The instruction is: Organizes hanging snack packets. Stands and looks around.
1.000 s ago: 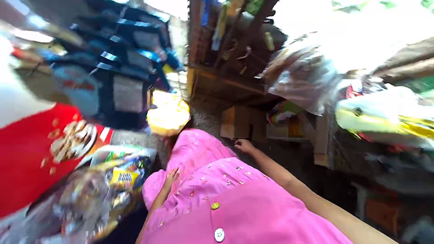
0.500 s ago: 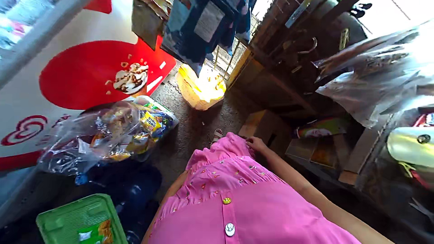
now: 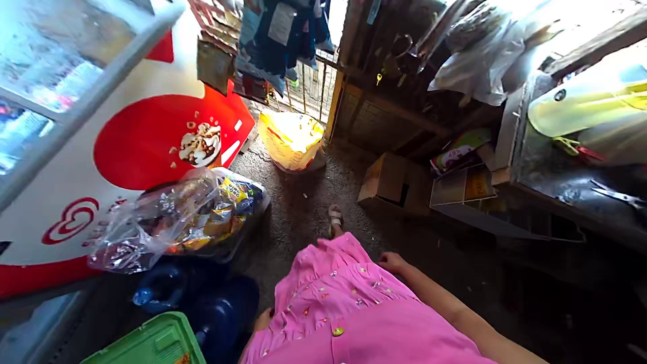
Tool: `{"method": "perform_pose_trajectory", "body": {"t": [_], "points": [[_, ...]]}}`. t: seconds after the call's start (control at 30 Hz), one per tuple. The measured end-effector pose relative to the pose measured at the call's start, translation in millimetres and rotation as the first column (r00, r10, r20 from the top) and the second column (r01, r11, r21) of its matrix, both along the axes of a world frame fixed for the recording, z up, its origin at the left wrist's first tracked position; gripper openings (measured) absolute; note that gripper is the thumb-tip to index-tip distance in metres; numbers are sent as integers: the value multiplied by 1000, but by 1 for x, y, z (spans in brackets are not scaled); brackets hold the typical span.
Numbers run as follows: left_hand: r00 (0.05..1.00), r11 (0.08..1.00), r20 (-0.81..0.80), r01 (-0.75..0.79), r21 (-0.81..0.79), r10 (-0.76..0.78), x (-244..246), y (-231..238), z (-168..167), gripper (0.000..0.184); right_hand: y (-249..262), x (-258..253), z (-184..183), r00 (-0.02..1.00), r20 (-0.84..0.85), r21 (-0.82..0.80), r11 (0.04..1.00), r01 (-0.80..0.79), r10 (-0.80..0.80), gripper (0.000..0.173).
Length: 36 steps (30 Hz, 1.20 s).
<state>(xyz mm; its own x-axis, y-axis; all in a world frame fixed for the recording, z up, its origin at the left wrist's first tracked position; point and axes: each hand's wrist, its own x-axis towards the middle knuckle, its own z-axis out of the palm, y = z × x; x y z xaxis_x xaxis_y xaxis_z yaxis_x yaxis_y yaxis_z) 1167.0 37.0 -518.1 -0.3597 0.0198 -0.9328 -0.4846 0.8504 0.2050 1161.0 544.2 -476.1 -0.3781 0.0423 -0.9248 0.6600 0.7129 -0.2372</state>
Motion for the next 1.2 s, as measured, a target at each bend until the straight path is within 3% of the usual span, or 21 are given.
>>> {"method": "perform_pose_trajectory", "body": {"t": [0.1, 0.17, 0.2, 0.23, 0.27, 0.3, 0.33, 0.37, 0.57, 0.87, 0.97, 1.03, 1.2], "points": [[997, 1000, 82, 13, -27, -11, -1, 1, 37, 41, 12, 37, 2, 985, 16, 54, 984, 172, -173, 38], [993, 998, 90, 70, 1, -70, -12, -1, 33, 38, 15, 52, 1, 965, 16, 75, 962, 262, -263, 37], [984, 981, 38, 169, 90, -173, -17, -13, 15, 38, 15, 57, 0, 958, 11, 79, 955, 286, -288, 36], [944, 919, -160, 319, 233, -287, -17, -30, -11, 40, 14, 61, -1, 954, 6, 76, 951, 299, -301, 36], [859, 845, -434, 428, 320, -271, -16, -42, -39, 43, 12, 63, -1, 953, -4, 66, 951, 303, -303, 36], [936, 918, -217, 325, 225, -278, -35, -14, -14, 42, 9, 65, 3, 952, -17, 46, 950, 308, -307, 35], [979, 976, -78, 196, 99, -189, -50, 16, 8, 40, 6, 67, 6, 949, -39, 18, 949, 314, -313, 35], [992, 992, -42, 121, 26, -120, -62, 39, 23, 39, 3, 69, 7, 945, -66, -10, 948, 319, -319, 34], [986, 989, -107, 136, 60, -129, -95, 115, 57, 38, 18, 88, -3, 931, -90, -111, 933, 343, -353, 33], [958, 955, -68, 285, 84, -279, -80, 214, 70, 38, 131, 139, -12, 848, -70, -40, 850, 525, -526, 32], [952, 969, -256, 209, 135, -169, -88, 257, 89, 34, 170, 153, -23, 848, -84, -7, 851, 525, -524, 32], [896, 975, -441, 144, 169, -56, -108, 286, 114, 32, 192, 160, -30, 837, -90, 9, 840, 543, -540, 31], [568, 985, -823, 138, 101, 5, -212, 338, 223, 30, 218, 156, -29, 810, -110, 36, 812, 583, -577, 31]]}}
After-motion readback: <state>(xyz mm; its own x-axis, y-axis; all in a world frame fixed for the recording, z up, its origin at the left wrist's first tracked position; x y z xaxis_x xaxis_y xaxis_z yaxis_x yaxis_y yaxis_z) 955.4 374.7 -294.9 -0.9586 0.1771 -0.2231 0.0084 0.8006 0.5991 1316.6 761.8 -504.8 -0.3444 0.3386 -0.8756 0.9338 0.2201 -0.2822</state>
